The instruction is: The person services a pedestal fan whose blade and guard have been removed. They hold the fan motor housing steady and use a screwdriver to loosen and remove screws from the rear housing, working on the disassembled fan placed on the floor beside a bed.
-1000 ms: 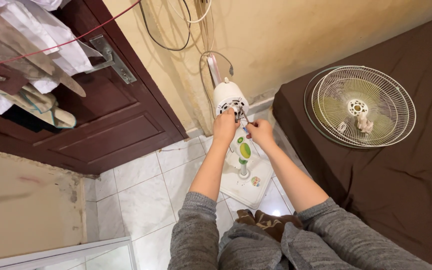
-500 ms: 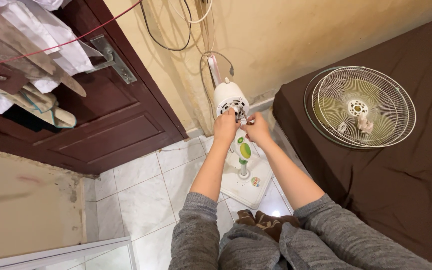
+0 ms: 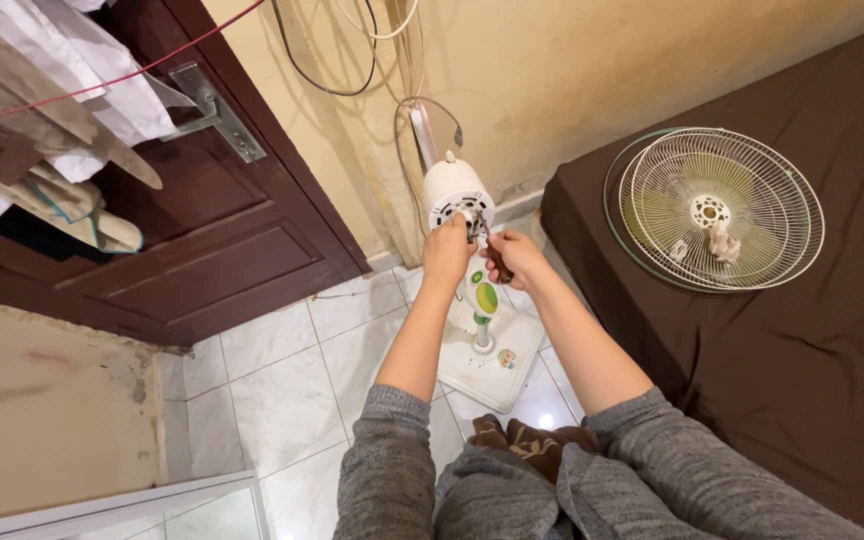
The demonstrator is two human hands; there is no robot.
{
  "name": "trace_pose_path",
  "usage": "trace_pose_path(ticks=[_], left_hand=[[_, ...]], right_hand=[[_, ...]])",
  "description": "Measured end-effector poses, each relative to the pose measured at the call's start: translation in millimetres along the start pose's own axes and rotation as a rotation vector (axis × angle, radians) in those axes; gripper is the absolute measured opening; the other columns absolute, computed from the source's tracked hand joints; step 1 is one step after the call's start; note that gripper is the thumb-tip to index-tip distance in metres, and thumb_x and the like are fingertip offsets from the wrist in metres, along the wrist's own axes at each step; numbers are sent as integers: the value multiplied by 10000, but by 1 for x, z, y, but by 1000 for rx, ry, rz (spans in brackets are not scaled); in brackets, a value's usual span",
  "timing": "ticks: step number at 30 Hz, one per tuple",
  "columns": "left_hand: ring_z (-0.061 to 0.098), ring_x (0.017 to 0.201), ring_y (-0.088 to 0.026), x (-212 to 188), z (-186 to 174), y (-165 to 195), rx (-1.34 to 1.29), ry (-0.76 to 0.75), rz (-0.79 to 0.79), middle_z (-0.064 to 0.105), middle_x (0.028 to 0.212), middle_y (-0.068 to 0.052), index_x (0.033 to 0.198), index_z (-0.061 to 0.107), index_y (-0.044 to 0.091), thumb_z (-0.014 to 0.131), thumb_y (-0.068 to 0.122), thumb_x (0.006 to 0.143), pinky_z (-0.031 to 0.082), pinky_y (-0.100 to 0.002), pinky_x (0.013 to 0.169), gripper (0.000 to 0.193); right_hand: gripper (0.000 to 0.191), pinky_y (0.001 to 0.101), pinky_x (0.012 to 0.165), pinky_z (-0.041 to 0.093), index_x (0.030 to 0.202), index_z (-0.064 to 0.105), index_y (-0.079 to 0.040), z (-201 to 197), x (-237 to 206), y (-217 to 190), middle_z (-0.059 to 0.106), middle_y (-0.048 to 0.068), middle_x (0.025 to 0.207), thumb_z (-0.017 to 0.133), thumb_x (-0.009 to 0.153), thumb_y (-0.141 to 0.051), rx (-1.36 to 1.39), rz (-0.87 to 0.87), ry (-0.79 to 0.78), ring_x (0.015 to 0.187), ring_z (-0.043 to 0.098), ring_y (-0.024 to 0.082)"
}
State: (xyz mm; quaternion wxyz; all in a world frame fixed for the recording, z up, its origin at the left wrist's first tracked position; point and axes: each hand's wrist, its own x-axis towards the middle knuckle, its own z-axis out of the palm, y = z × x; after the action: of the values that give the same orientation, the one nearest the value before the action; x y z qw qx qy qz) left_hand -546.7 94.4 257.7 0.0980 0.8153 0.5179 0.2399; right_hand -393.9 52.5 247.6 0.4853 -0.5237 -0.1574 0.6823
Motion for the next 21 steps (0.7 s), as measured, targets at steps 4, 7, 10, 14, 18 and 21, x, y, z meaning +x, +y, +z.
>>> trace_pose_path(ticks=[4,7,10,14,18,21], left_hand=[[702,933,-393,-1,-1,1,-12,-3,-13,717,969,-192,1059,606,11,835,227,770,564,-486,761,427],[702,929,-395,-1,-4,2,-12,4,-13,720,973,-193,1055,611,16,835,218,770,565,-484,771,415],[702,930,-400,1,-9,5,-38,-12,-40,723,985,-198,1066,607,15,831,213,778,564,-491,776,415],[689,929,-436,-4,-3,5,-133,0,-93,712,996,-229,1108,580,-12,815,193,788,551,-510,764,446],[677,887,-488,-22,34,-5,-384,204,-293,685,944,-296,1122,524,-73,772,150,766,539,-521,738,487],[698,766,-407,-28,64,-24,-524,45,-497,680,791,-231,977,605,-54,690,289,913,547,-476,670,359]], right_hand=[[284,323,417,444,1024,485,-37,5,0,9,595,92,779,746,913,-23,-139,-139,44,583,573,172],[240,334,425,507,984,516,-14,5,-3,14,638,127,783,719,865,31,-62,-170,65,618,654,217],[124,342,471,563,960,579,1,2,-7,12,691,146,826,685,904,-31,-21,-166,41,690,724,242],[136,328,466,460,994,634,13,-4,-5,13,719,135,850,636,968,-120,-52,-163,-29,717,731,229],[268,335,643,587,1025,629,68,-5,7,11,733,177,861,545,1071,-182,-32,-214,-40,778,731,249],[318,271,684,544,1041,650,23,-6,9,6,775,170,898,471,1080,-236,-236,-209,-39,828,758,206]])
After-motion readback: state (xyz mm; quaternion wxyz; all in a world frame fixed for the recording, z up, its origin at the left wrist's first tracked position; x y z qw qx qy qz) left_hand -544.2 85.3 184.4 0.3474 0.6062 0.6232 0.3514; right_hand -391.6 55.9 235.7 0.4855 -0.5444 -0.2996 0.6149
